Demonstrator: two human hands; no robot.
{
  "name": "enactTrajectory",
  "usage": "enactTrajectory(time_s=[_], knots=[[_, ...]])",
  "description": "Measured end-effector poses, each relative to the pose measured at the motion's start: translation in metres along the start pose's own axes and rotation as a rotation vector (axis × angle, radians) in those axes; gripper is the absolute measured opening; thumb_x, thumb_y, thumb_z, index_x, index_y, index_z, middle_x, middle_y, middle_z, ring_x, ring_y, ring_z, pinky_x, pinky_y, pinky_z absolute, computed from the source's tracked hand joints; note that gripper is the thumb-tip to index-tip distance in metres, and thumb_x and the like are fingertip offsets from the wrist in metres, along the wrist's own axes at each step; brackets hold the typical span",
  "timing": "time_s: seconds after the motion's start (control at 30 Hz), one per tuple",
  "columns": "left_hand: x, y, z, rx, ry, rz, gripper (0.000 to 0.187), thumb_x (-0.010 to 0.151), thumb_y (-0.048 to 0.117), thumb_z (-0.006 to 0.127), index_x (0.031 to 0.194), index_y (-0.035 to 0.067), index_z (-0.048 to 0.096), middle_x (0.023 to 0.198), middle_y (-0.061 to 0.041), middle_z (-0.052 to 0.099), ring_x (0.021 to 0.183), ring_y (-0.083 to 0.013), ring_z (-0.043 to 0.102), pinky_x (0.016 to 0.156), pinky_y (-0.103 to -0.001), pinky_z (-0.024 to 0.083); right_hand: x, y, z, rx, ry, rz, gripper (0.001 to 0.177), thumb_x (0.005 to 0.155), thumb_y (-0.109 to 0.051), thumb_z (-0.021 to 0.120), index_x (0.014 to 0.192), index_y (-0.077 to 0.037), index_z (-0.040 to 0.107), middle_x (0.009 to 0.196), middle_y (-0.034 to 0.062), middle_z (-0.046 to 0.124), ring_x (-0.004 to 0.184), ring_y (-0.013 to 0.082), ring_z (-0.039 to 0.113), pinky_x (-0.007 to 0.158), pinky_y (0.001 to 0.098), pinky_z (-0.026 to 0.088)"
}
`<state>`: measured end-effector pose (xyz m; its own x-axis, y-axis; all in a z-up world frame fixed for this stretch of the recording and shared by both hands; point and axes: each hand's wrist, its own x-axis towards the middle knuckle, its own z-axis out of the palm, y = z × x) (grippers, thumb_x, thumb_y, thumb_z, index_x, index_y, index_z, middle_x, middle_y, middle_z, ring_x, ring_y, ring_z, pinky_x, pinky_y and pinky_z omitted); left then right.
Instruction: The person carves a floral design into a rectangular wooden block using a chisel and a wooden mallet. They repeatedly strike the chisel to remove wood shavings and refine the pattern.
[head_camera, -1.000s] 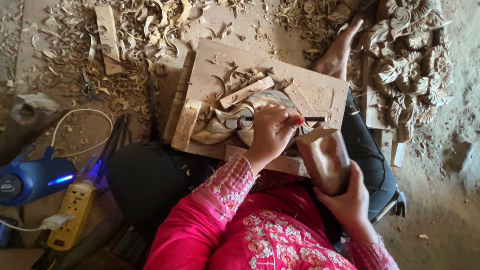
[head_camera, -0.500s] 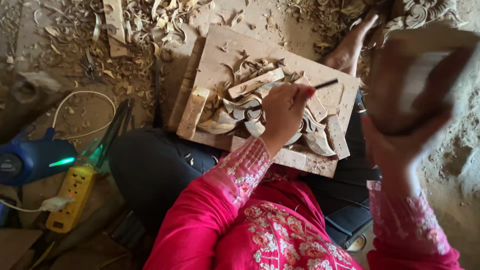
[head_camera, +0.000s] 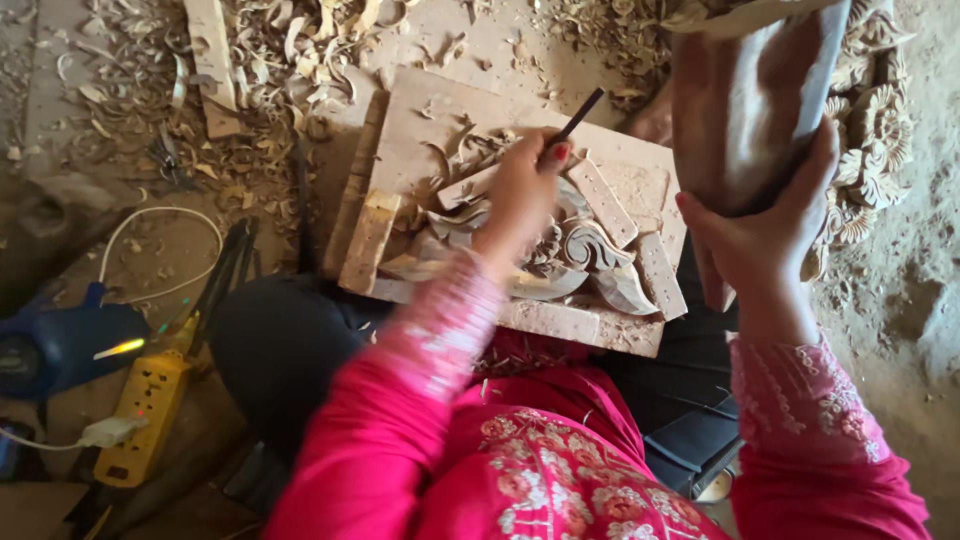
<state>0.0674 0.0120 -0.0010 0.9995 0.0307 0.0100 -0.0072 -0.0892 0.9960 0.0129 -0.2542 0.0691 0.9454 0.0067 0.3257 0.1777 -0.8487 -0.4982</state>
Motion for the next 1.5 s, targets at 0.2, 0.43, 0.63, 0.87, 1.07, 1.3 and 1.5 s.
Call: enactTrajectory(time_s=[0.2, 0.43, 0.63, 0.87, 1.07, 1.3, 1.5], knots=[[0.058, 0.014, -0.058, 0.755, -0.915, 0.095, 0.024, 0.092, 0.024, 0.071, 0.109, 0.007, 0.07, 0.1, -0.016, 0.074, 0.09, -0.0306, 0.073, 0.08, -0.044, 0.055, -0.006, 0.009, 0.003, 0.147, 0.051, -0.016, 0.117, 0.082, -0.014, 0.101, 0.164, -0.007, 0.017, 0.159, 0.0213, 0.044, 0.144, 0.0326, 0.047, 0.123, 0.0443, 0.043], [0.055, 0.027, -0.065, 0.874, -0.964, 0.189, 0.031, 0.088, 0.025, 0.076, 0.109, 0.004, 0.067, 0.098, -0.023, 0.072, 0.096, -0.039, 0.07, 0.084, -0.048, 0.054, 0.007, 0.004, 0.016, -0.206, -0.081, -0.03, 0.112, 0.077, -0.03, 0.099, 0.161, -0.007, 0.029, 0.145, 0.021, 0.059, 0.125, 0.0333, 0.065, 0.103, 0.0434, 0.055], [0.05, 0.009, -0.072, 0.818, -0.869, 0.219, 0.023, 0.092, 0.023, 0.069, 0.106, 0.004, 0.068, 0.099, -0.023, 0.072, 0.095, -0.0425, 0.069, 0.085, -0.05, 0.053, 0.028, -0.007, 0.02, -0.147, -0.1, -0.13, 0.092, 0.08, -0.03, 0.099, 0.151, -0.012, 0.042, 0.137, 0.0155, 0.064, 0.121, 0.0272, 0.067, 0.104, 0.0379, 0.058], [0.038, 0.003, -0.084, 0.74, -0.746, 0.138, 0.028, 0.096, 0.024, 0.066, 0.108, -0.002, 0.061, 0.092, -0.025, 0.071, 0.091, -0.0442, 0.069, 0.081, -0.052, 0.052, 0.054, -0.038, 0.027, -0.209, -0.127, -0.179, 0.105, 0.076, -0.03, 0.096, 0.159, -0.008, 0.036, 0.141, 0.0161, 0.063, 0.114, 0.0346, 0.07, 0.093, 0.0455, 0.058], [0.024, -0.005, -0.093, 0.602, -0.593, 0.172, 0.02, 0.096, 0.018, 0.064, 0.103, -0.001, 0.06, 0.089, -0.023, 0.072, 0.088, -0.043, 0.069, 0.077, -0.052, 0.052, 0.083, -0.067, 0.026, -0.309, -0.145, -0.261, 0.1, 0.072, -0.032, 0.096, 0.154, -0.011, 0.043, 0.138, 0.0166, 0.062, 0.106, 0.0354, 0.072, 0.086, 0.045, 0.061], [0.017, -0.026, -0.096, 0.487, -0.442, 0.241, 0.016, 0.094, 0.014, 0.066, 0.101, 0.0, 0.06, 0.086, -0.022, 0.072, 0.082, -0.0427, 0.07, 0.072, -0.051, 0.053, 0.103, -0.098, 0.037, -0.27, -0.135, -0.356, 0.1, 0.07, -0.032, 0.093, 0.153, -0.007, 0.043, 0.135, 0.0192, 0.063, 0.105, 0.0374, 0.071, 0.083, 0.0465, 0.059], [0.01, -0.031, -0.096, 0.492, -0.303, 0.26, 0.017, 0.094, 0.01, 0.066, 0.104, -0.001, 0.058, 0.092, -0.023, 0.071, 0.077, -0.0395, 0.071, 0.065, -0.047, 0.056, 0.11, -0.127, 0.045, -0.264, -0.211, -0.268, 0.1, 0.068, -0.028, 0.09, 0.153, -0.01, 0.041, 0.136, 0.0181, 0.064, 0.099, 0.0401, 0.071, 0.077, 0.0504, 0.057]])
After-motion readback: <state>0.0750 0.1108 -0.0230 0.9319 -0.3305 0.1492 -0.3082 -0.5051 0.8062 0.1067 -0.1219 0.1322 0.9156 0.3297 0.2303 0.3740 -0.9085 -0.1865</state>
